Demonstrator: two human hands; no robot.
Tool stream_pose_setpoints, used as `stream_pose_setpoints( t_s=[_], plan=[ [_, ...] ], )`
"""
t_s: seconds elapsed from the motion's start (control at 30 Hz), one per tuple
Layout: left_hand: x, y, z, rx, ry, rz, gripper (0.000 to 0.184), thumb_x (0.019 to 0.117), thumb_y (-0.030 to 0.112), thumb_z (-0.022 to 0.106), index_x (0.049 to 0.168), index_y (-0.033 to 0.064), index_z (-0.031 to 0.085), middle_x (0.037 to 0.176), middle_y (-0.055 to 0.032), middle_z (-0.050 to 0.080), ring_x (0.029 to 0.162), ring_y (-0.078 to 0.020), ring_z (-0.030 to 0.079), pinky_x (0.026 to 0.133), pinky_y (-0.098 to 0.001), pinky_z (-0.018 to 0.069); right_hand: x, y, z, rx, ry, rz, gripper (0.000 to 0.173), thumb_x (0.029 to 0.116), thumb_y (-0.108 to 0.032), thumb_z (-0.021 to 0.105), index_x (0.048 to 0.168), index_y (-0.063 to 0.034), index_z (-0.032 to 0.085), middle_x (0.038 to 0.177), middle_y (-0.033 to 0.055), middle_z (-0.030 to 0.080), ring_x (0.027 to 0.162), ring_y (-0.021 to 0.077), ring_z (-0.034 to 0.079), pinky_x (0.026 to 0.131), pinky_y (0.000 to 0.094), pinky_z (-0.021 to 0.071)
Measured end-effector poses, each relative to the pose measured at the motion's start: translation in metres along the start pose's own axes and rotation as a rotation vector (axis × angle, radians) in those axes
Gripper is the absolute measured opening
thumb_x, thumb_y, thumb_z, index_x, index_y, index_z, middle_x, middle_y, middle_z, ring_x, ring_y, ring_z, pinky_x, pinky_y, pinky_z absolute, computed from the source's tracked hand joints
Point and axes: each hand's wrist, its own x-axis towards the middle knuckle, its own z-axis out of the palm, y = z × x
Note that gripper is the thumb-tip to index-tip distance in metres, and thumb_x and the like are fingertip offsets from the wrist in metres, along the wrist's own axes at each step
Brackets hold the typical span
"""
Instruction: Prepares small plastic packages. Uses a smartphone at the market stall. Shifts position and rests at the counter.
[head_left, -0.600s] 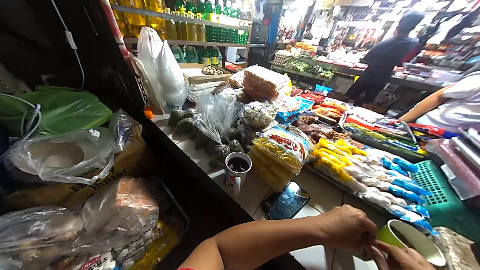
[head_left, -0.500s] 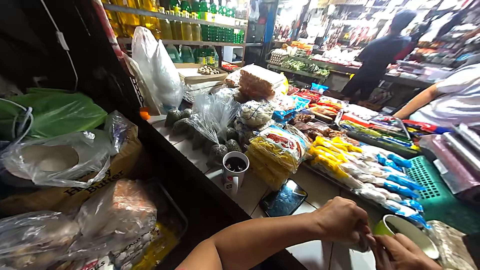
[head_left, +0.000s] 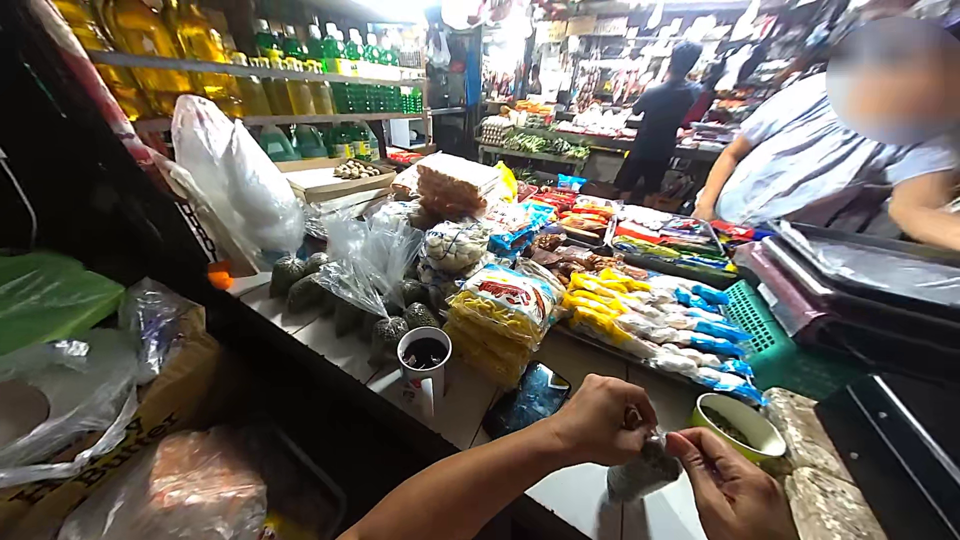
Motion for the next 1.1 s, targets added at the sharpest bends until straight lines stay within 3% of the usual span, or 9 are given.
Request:
stream_pose_setpoints(
  t_s=[0.13, 0.3, 0.47, 0.57, 0.7, 0.77, 0.8, 0.93, 1.1],
  plan=[
    [-0.001, -0.007, 0.011, 0.026, 0.094, -0.027, 0.014, 0.0849, -0.003, 0.061, 0.094, -0.0056, 0.071, 0.073, -0.0144, 0.064, 0.065, -0.0213, 0.060, 0.064, -0.0377, 0.0496, -0.004, -0.001, 0.004, 0.101, -0.091, 0.111, 0.024, 0.1009, -0.014, 0.053, 0.099, 0.0023, 0.071, 0.080, 0.0061, 0.067, 0.069, 0.0072, 0.060, 0.066, 0.0286, 0.0500],
    [-0.002, -0.008, 0.015, 0.122, 0.038, -0.062, 0.014, 0.0854, -0.001, 0.066, 0.094, -0.0003, 0.078, 0.087, -0.0181, 0.067, 0.087, -0.0309, 0.064, 0.078, -0.0467, 0.0514, -0.009, 0.004, 0.002, 0.572, -0.178, 0.396, 0.020, 0.1027, -0.007, 0.047, 0.103, -0.0031, 0.067, 0.060, -0.0088, 0.051, 0.043, -0.0004, 0.039, 0.042, 0.0182, 0.0357],
    [-0.005, -0.023, 0.026, 0.452, 0.057, 0.271, 0.009, 0.0855, 0.004, 0.070, 0.091, 0.0046, 0.076, 0.101, -0.0137, 0.070, 0.106, -0.0358, 0.063, 0.079, -0.0473, 0.0533, -0.007, 0.007, 0.009, 0.876, -0.122, 0.552, 0.026, 0.1058, -0.006, 0.042, 0.098, -0.0067, 0.067, 0.052, -0.0098, 0.045, 0.039, -0.0009, 0.035, 0.038, 0.0156, 0.0307],
    [-0.009, -0.016, 0.028, 0.573, 0.035, 0.204, 0.020, 0.0913, 0.022, 0.065, 0.089, 0.0040, 0.074, 0.100, -0.0112, 0.072, 0.112, -0.0340, 0.063, 0.081, -0.0482, 0.0501, -0.005, 0.013, 0.009, 0.803, -0.202, 0.475, 0.022, 0.1071, -0.009, 0.043, 0.102, -0.0096, 0.064, 0.057, -0.0108, 0.051, 0.041, -0.0023, 0.036, 0.039, 0.0152, 0.0317],
    [-0.008, -0.009, 0.034, 0.513, 0.020, 0.069, 0.027, 0.0993, 0.019, 0.062, 0.089, -0.0024, 0.074, 0.096, -0.0171, 0.073, 0.107, -0.0364, 0.066, 0.084, -0.0500, 0.0518, 0.008, 0.033, -0.011, 0.373, -0.358, 0.136, 0.019, 0.1042, -0.013, 0.050, 0.108, -0.0019, 0.066, 0.074, -0.0076, 0.062, 0.054, -0.0038, 0.049, 0.051, 0.0159, 0.0444],
    [-0.003, -0.002, 0.034, 0.435, -0.026, 0.015, 0.026, 0.1013, 0.014, 0.058, 0.091, -0.0040, 0.074, 0.097, -0.0186, 0.073, 0.105, -0.0367, 0.067, 0.085, -0.0505, 0.0525, 0.020, 0.038, -0.026, 0.054, -0.365, -0.079, 0.027, 0.1042, -0.015, 0.055, 0.107, 0.0065, 0.071, 0.091, 0.0114, 0.073, 0.078, 0.0117, 0.068, 0.076, 0.0316, 0.0562],
    [0.000, 0.000, 0.033, 0.397, -0.063, -0.008, 0.025, 0.1015, 0.012, 0.057, 0.093, -0.0041, 0.074, 0.098, -0.0189, 0.073, 0.106, -0.0369, 0.067, 0.086, -0.0513, 0.0519, 0.024, 0.038, -0.032, -0.054, -0.371, -0.141, 0.028, 0.1040, -0.014, 0.055, 0.105, 0.0089, 0.071, 0.093, 0.0203, 0.074, 0.083, 0.0252, 0.071, 0.079, 0.0449, 0.0559],
    [0.002, -0.003, 0.034, 0.362, -0.080, 0.066, 0.019, 0.0968, 0.010, 0.061, 0.093, -0.0006, 0.075, 0.098, -0.0158, 0.074, 0.106, -0.0354, 0.068, 0.082, -0.0526, 0.0518, 0.031, 0.033, -0.050, -0.270, -0.467, -0.197, 0.029, 0.1044, -0.017, 0.055, 0.103, 0.0062, 0.072, 0.087, 0.0251, 0.072, 0.078, 0.0416, 0.071, 0.069, 0.0623, 0.0521],
    [-0.006, -0.024, 0.048, 0.300, 0.115, 0.305, 0.011, 0.0879, 0.013, 0.069, 0.082, 0.0056, 0.075, 0.089, -0.0079, 0.076, 0.101, -0.0295, 0.071, 0.077, -0.0482, 0.0551, 0.041, 0.058, -0.069, -0.212, -0.529, -0.280, 0.035, 0.1015, -0.032, 0.053, 0.095, -0.0056, 0.074, 0.075, 0.0098, 0.071, 0.064, 0.0253, 0.068, 0.057, 0.0522, 0.0524]
  ],
)
